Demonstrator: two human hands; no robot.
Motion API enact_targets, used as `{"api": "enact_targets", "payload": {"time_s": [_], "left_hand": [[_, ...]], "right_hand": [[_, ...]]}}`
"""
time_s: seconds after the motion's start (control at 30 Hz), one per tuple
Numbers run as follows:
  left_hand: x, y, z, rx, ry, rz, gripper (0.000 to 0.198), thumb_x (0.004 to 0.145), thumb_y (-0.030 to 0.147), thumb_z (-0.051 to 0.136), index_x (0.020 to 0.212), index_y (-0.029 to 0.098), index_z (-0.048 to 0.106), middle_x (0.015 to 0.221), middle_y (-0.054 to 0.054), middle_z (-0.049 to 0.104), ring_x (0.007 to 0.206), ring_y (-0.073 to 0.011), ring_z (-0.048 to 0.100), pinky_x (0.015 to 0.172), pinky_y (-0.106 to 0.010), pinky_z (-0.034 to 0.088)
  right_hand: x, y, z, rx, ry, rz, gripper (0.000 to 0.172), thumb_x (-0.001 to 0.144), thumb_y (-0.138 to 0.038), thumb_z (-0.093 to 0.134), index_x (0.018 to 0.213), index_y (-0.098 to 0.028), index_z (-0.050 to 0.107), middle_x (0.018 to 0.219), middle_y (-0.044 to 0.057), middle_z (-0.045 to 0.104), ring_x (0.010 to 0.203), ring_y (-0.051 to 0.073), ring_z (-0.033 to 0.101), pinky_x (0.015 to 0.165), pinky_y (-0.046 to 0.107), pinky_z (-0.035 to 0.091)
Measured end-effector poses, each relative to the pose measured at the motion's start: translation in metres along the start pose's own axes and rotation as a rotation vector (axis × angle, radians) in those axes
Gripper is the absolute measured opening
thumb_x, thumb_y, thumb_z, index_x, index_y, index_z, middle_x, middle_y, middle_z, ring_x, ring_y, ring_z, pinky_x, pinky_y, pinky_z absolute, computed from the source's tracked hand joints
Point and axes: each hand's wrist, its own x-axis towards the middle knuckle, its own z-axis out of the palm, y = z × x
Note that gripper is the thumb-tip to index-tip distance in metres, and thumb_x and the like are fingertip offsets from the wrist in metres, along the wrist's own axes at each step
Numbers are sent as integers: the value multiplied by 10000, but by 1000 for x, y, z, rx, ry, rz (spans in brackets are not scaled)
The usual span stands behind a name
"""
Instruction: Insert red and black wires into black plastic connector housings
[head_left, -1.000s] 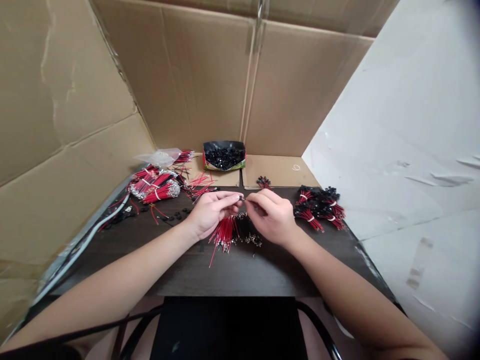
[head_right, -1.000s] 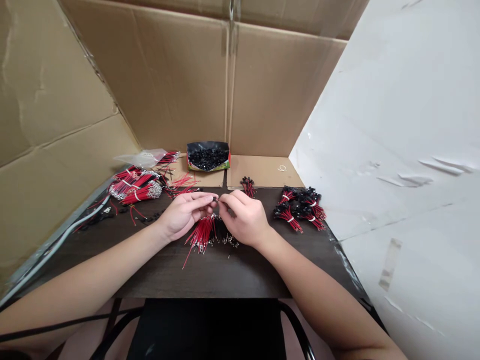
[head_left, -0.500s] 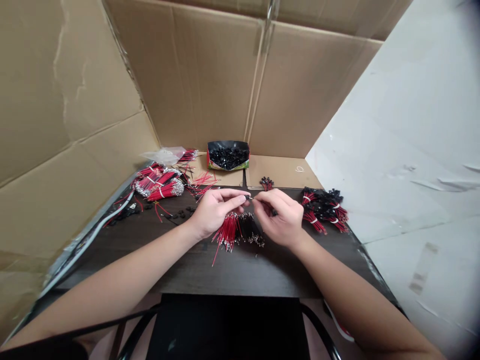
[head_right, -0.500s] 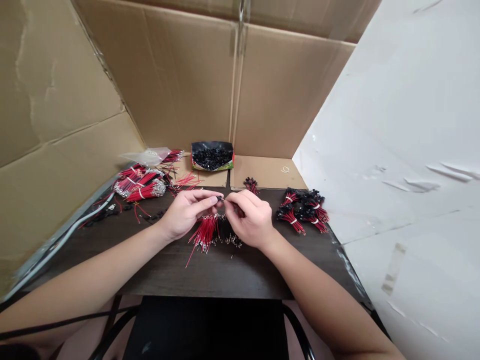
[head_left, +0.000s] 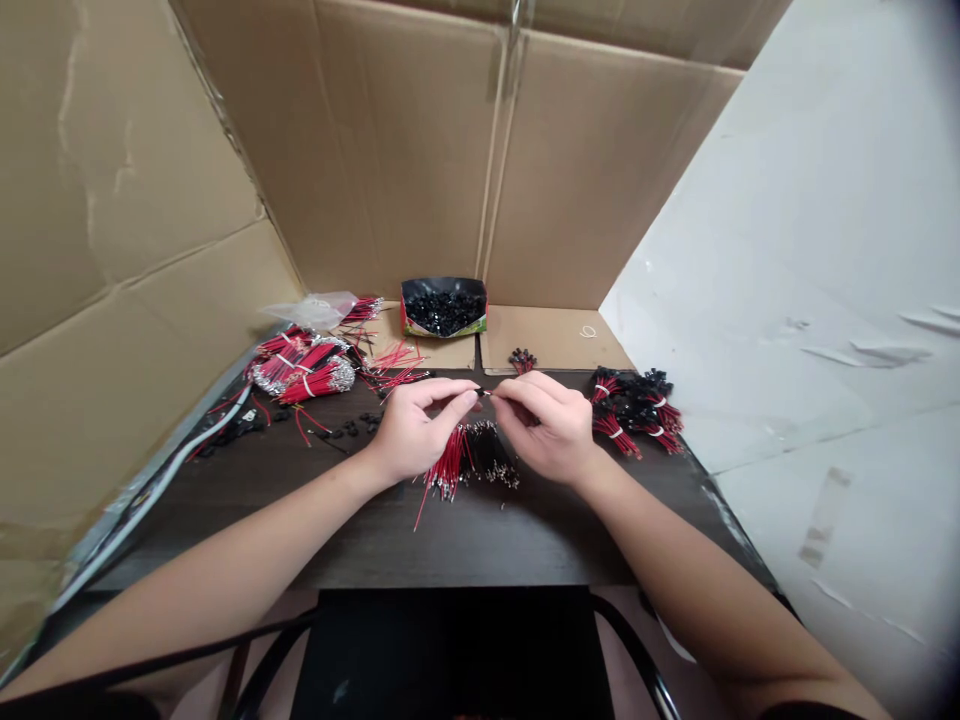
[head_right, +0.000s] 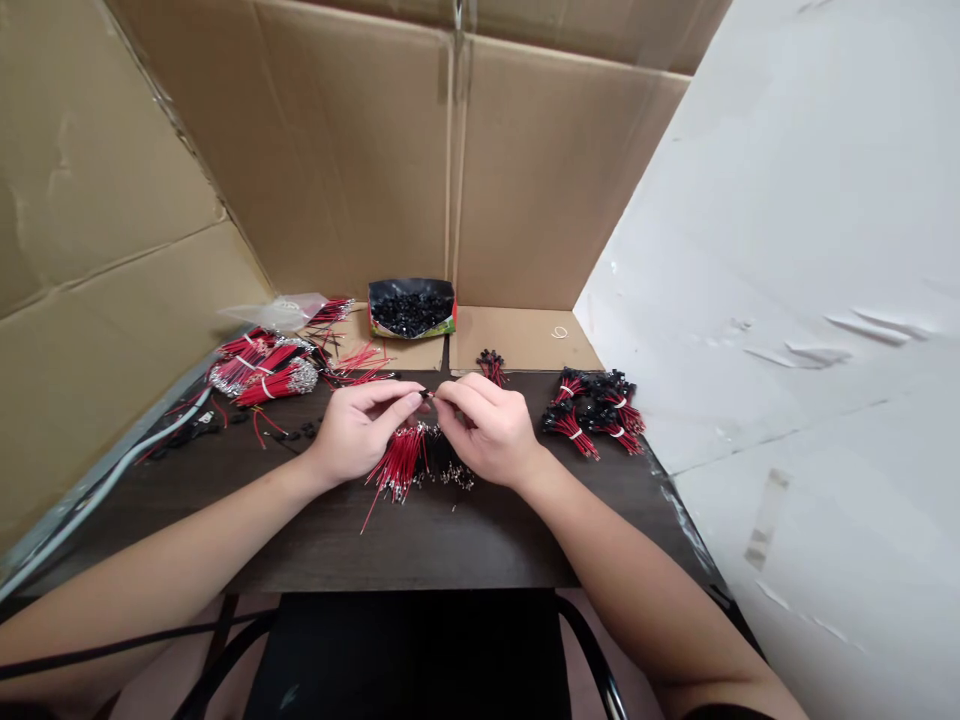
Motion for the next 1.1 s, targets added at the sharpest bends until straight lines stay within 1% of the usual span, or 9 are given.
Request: {"api": "enact_targets", "payload": {"time_s": [0.1,0.2,0.3,0.4,0.47,0.57,0.73,0.83,1.1], "left_hand": [[1,1,-2,19,-8,11,183,937,338,808,1038,205,884,929,-89,832,809,-225,751,799,-364,631],[2,2,-4,73,-21,45,180,960,328,780,1044,213,889,908,-86,826,774,-215,732,781,-357,614],[3,2,-6,175,-21,129,155,967,293,767,1022,223,894,938,-88,832,818,-227,743,843,-373,599],[3,2,-6,245,-7,203,147,963,262,766,1027,234,897,968,-86,837,872,-239,751,905,-384,583],[3,1,-6,229,1,188,146,953,268,779,1035,239,898,964,-84,835,865,-242,747,903,-385,581],[3,-2,-6,192,-18,132,166,966,294,772,1063,239,896,918,-79,824,777,-226,721,836,-374,579],[4,-6,-8,235,-52,169,202,1015,292,716,1098,241,893,927,-79,821,786,-216,723,816,-360,573],[4,-7,-8,215,-73,145,219,1026,299,703,1118,231,889,905,-76,809,722,-195,711,766,-344,570],[7,-8,-6,99,-98,43,186,987,289,740,1062,210,891,798,-55,791,675,-181,696,719,-319,574]], "right_hand": [[-1,4,-3,-8,-41,-34,115,1071,-143,618,1104,-200,713,939,61,741,773,150,673,694,293,578],[-1,7,-6,-38,-91,-58,128,1083,-150,604,1141,-190,711,968,68,749,796,151,685,695,290,583],[0,9,-9,-85,-158,-88,146,1096,-149,586,1178,-168,706,992,74,759,806,150,691,687,289,576],[-1,10,-10,-139,-185,-114,165,1111,-165,566,1199,-166,706,996,72,764,801,146,695,663,287,555],[-2,11,-9,-156,-186,-121,168,1115,-174,562,1203,-170,705,1005,70,766,803,143,698,659,286,545],[-3,12,-9,-173,-201,-129,165,1111,-172,564,1205,-172,699,1023,70,764,808,142,699,663,289,534],[-1,10,-13,-240,-221,-166,170,1123,-189,541,1184,-174,699,955,49,738,745,136,654,621,298,482],[1,9,-14,-250,-219,-173,172,1128,-194,531,1168,-175,698,921,36,715,729,131,629,606,295,452],[2,9,-15,-233,-210,-167,167,1120,-194,546,1113,-167,711,871,17,669,713,123,596,594,294,432]]}}
